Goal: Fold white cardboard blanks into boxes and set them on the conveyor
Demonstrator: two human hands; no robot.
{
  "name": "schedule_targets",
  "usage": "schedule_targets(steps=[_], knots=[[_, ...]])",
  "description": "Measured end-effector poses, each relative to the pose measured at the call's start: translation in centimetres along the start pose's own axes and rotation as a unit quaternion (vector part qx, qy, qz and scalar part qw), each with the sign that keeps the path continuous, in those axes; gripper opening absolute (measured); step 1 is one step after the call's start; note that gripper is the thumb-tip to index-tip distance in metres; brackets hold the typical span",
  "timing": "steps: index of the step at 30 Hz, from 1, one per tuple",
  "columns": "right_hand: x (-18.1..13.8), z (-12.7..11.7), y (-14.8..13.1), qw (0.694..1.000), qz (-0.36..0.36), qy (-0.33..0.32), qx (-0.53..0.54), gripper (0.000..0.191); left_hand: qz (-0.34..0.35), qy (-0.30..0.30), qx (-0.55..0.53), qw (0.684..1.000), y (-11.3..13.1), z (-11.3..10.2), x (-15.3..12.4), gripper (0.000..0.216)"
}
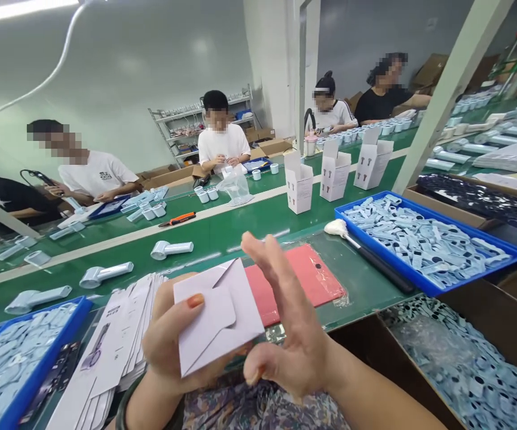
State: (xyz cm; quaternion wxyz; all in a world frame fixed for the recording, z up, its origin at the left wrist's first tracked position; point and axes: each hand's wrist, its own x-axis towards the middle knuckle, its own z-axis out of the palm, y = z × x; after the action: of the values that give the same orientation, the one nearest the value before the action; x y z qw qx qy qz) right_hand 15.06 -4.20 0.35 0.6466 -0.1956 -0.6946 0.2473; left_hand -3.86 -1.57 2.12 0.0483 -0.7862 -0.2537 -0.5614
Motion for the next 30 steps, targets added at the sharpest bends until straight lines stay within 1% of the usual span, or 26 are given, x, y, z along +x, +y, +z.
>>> schedule_targets(steps=[1,2,3,4,5,6,7,9,10,11,12,13,14,21,24,30], knots=[[0.3,-0.2,0.3,1.000,-0.018,-0.016,-0.014,0.093,-0.012,0.022,-0.022,0.999,0.1,0.2,0.0,0.064],[0.6,-0.4,0.7,0.999,-0.033,-0.021,-0.024,0.092,-0.024,0.023,-0.052,0.998,0.3,0.4,-0.1,0.063],[0.7,-0.6,1.1,0.998,-0.042,-0.017,-0.035,0.089,-0.045,0.006,-0.096,0.994,0.4,0.7,-0.2,0.061],[0.8,-0.8,1.5,0.998,-0.044,-0.007,-0.049,0.087,-0.081,-0.019,-0.153,0.985,0.6,1.0,-0.4,0.060],[0.7,-1.0,1.9,0.997,-0.047,0.003,-0.067,0.086,-0.133,-0.041,-0.217,0.966,0.7,1.3,-0.5,0.056],[0.6,-1.2,2.2,0.995,-0.052,0.006,-0.089,0.085,-0.195,-0.055,-0.284,0.937,0.9,1.5,-0.7,0.050],[0.3,-1.4,2.5,0.992,-0.059,0.001,-0.112,0.085,-0.261,-0.057,-0.349,0.898,1.1,1.8,-0.8,0.043],[-0.2,-1.7,2.8,0.985,-0.079,-0.026,-0.149,0.086,-0.380,-0.043,-0.454,0.805,1.5,2.2,-1.1,0.027],[-0.5,-1.8,2.9,0.982,-0.087,-0.038,-0.166,0.086,-0.425,-0.040,-0.491,0.759,1.7,2.3,-1.2,0.023],[-0.7,-1.9,3.0,0.978,-0.092,-0.047,-0.181,0.086,-0.461,-0.038,-0.519,0.719,1.9,2.5,-1.2,0.024],[-0.8,-2.0,3.0,0.975,-0.093,-0.053,-0.194,0.086,-0.486,-0.037,-0.539,0.686,2.0,2.6,-1.3,0.028],[-0.9,-2.0,3.0,0.973,-0.093,-0.058,-0.203,0.086,-0.504,-0.036,-0.551,0.664,2.2,2.7,-1.3,0.031],[-1.0,-2.0,3.0,0.972,-0.093,-0.062,-0.209,0.086,-0.512,-0.034,-0.556,0.654,2.3,2.9,-1.3,0.033],[-1.4,-2.3,3.4,0.960,-0.081,-0.084,-0.254,0.087,-0.530,-0.020,-0.531,0.660,2.2,4.3,-2.1,0.031],[-1.7,-2.4,3.6,0.959,-0.079,-0.083,-0.261,0.087,-0.519,-0.016,-0.522,0.677,1.9,4.6,-2.5,0.028],[-2.1,-2.4,3.9,0.952,-0.076,-0.095,-0.282,0.079,-0.487,-0.017,-0.522,0.700,1.4,5.2,-2.9,0.025]])
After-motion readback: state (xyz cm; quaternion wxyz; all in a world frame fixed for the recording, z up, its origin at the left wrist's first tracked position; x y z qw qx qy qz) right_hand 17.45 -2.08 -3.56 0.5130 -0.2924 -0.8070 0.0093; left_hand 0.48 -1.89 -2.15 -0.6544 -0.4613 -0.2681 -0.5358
